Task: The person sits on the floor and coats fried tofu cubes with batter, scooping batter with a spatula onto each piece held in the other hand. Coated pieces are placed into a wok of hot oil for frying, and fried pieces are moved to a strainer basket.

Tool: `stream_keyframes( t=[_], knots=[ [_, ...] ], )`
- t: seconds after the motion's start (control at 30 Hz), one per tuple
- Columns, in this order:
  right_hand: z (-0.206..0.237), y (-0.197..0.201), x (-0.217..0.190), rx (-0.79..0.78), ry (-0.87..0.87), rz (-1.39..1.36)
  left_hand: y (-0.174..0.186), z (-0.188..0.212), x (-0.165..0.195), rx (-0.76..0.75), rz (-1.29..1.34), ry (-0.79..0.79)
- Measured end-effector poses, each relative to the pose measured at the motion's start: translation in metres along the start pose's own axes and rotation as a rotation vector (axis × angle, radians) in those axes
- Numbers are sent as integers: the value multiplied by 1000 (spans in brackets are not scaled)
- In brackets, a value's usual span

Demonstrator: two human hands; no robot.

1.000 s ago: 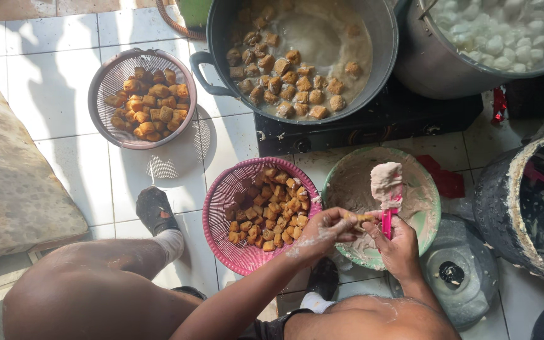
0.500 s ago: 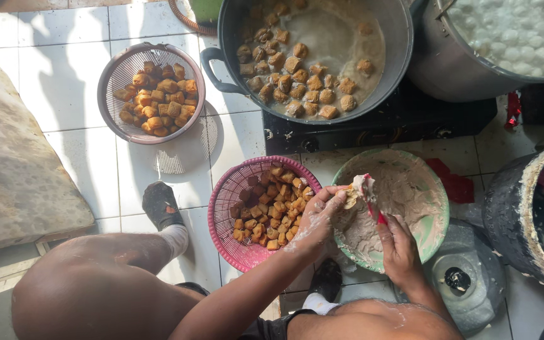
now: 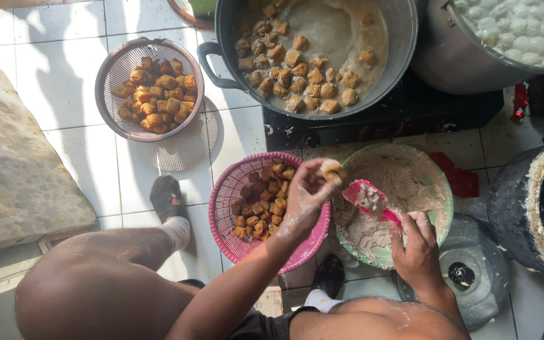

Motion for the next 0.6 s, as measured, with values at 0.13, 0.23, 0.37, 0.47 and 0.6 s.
stream_keyframes(
  t=[0.13,0.23,0.37,0.47,0.6],
  knots=[
    [8,-13,25,-24,-169,-123,17,-65,61,103,-501,-294],
    [30,-38,63,-178,-514,-247,12,-106,127,47,-791,-616],
    [36,-59,79,-233,-469,-11,24,-107,166,39,-684,-676],
    [36,-77,82,-334,-443,323,55,-86,164,147,-809,-663],
    [28,-94,68,-484,-394,477,117,-57,119,349,-829,-472]
  ],
)
Point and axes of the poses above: each hand's wrist, its own z-axis away from the middle knuckle, its own y-axis out of the back of the hand, x = y × z, the point moved 8 cm from there along -z, towards the middle knuckle, and after that the axes turned 6 degrees about -y, right-handed, at the moved point
